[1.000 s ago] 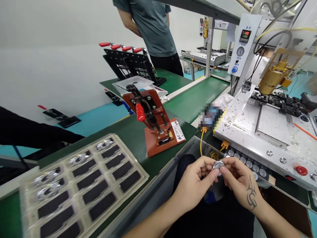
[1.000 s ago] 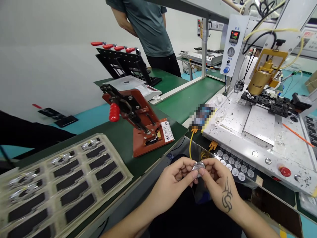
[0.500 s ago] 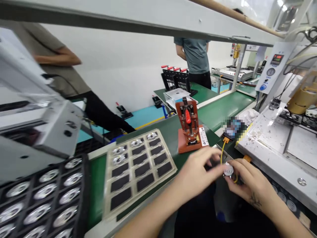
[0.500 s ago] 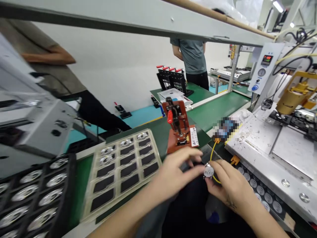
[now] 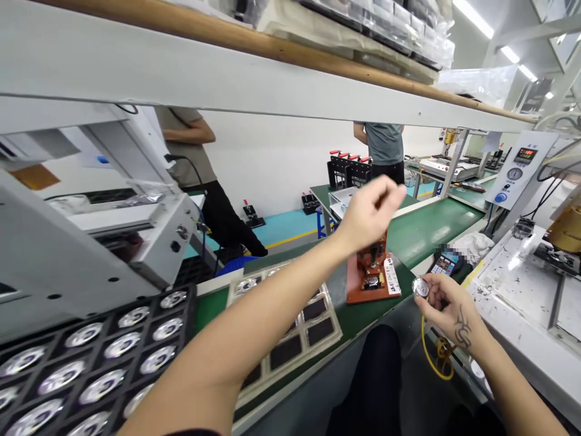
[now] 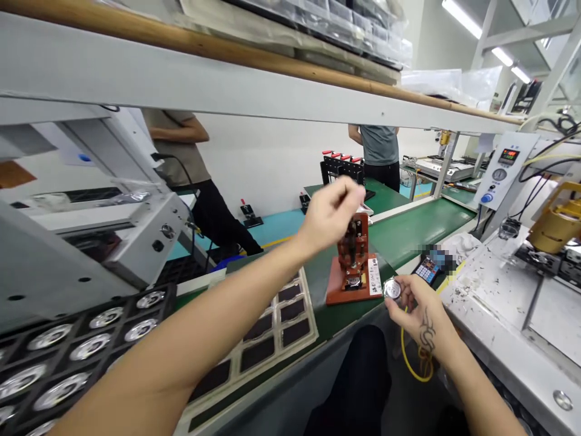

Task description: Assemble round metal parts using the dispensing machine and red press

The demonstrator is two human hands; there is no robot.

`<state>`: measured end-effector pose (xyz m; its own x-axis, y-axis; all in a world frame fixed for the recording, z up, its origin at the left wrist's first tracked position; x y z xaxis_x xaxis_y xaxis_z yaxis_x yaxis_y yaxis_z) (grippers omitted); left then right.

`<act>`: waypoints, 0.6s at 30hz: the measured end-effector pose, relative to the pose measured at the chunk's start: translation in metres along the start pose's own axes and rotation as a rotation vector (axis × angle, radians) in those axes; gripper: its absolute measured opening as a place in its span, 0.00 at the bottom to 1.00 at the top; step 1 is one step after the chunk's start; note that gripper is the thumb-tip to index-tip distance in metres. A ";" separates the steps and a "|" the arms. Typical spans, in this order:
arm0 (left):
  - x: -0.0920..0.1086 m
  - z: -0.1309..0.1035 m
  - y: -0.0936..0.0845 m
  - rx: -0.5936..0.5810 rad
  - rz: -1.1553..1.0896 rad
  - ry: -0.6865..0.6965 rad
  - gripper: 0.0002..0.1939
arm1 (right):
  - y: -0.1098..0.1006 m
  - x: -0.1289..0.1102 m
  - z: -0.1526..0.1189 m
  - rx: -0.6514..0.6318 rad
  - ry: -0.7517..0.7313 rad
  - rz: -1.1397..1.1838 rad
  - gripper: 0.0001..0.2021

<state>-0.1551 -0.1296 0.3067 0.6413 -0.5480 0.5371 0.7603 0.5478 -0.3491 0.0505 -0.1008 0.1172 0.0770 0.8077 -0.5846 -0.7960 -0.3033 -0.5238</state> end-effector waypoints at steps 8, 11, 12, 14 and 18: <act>-0.134 -0.049 -0.043 -0.125 0.172 -0.614 0.14 | 0.060 0.060 0.030 -0.082 -0.025 0.032 0.14; -0.161 -0.133 0.000 -0.460 0.229 -0.755 0.13 | 0.078 0.073 0.039 -0.113 -0.043 0.057 0.13; -0.167 -0.155 0.016 -0.535 0.239 -0.785 0.14 | 0.084 0.076 0.043 -0.126 -0.049 0.065 0.12; -0.176 -0.182 0.043 -0.614 0.263 -0.823 0.13 | 0.093 0.081 0.051 -0.153 -0.054 0.072 0.11; -0.187 -0.188 0.075 -0.625 0.267 -0.819 0.15 | 0.106 0.095 0.055 -0.202 -0.030 0.070 0.11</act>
<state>-0.1987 -0.1056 0.0358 0.7074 0.2615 0.6567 0.6723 0.0381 -0.7393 -0.0591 -0.0289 0.0403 0.0053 0.7951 -0.6064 -0.6621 -0.4517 -0.5981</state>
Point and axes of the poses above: each hand's wrist, its own z-axis towards the middle knuckle, its own y-axis out of the palm, x = y × z, the point moved 9 cm from there along z, towards the middle knuckle, and after that the axes turned 12 degrees about -y, right-handed, at the moved point
